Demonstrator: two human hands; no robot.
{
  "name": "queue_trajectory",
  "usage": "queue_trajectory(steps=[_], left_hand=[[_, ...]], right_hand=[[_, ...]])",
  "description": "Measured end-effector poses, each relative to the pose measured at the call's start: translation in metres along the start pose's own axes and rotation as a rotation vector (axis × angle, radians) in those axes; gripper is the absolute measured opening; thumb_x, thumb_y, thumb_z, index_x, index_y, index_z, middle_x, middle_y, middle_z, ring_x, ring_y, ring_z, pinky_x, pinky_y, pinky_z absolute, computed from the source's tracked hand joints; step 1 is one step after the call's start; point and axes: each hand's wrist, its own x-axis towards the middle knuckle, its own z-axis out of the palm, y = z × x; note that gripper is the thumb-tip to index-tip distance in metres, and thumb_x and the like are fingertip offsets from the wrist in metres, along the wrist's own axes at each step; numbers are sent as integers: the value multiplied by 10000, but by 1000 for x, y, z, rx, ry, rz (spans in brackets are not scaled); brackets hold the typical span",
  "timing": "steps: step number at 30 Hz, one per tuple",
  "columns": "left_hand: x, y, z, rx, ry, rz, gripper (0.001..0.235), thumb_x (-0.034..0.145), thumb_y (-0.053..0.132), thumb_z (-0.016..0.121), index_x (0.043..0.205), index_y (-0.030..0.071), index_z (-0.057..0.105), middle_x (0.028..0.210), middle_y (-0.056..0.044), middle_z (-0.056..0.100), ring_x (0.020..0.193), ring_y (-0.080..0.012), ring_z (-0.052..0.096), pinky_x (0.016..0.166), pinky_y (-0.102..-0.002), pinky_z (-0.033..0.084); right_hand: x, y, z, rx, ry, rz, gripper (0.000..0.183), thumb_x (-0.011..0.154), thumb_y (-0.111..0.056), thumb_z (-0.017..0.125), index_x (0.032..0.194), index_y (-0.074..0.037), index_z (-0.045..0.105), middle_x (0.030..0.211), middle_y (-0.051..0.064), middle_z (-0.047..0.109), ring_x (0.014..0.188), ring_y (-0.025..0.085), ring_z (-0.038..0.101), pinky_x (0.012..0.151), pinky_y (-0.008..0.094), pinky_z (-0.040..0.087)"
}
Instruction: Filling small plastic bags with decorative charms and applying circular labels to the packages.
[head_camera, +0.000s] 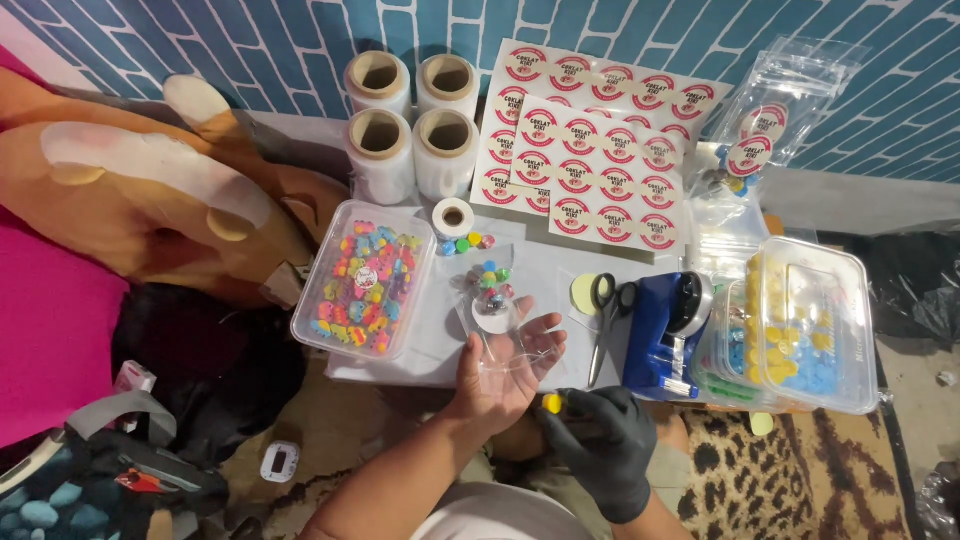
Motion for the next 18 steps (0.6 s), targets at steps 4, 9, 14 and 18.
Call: queue_trajectory(steps=[4, 9, 14, 18], left_hand=[[0, -3, -5, 19, -30, 6, 957, 827, 618, 735, 1547, 107, 364, 1487, -257, 500, 1334, -393, 549, 1180, -478, 426], [-1, -3, 2, 73, -28, 14, 981, 830, 637, 708, 1570, 104, 348, 1501, -271, 487, 1326, -392, 559, 1161, -487, 445], [-3, -2, 5, 118, -5, 0, 1011, 812, 673, 685, 1575, 108, 336, 1499, -262, 492, 1331, -388, 557, 1153, -481, 446], [-4, -1, 12, 122, 21, -1, 1026, 804, 679, 678, 1571, 92, 332, 1466, -256, 520, 1293, -382, 582, 1127, -480, 466]], right_hand=[[-4, -2, 13, -12, -53, -58, 253, 720, -343, 915, 851, -175, 778, 771, -10, 719, 691, 193, 656, 639, 331, 524], [-6, -2, 33, -214, 73, -173, 229, 814, -453, 857, 874, -245, 783, 663, -64, 629, 586, 181, 589, 549, 332, 473], [-10, 2, 44, -272, 100, -244, 293, 838, -428, 878, 1043, -244, 776, 645, -27, 574, 577, 208, 551, 551, 344, 457], [-11, 0, 48, -367, 49, -224, 220, 895, -450, 801, 995, -254, 784, 608, 6, 559, 542, 233, 536, 528, 354, 414]])
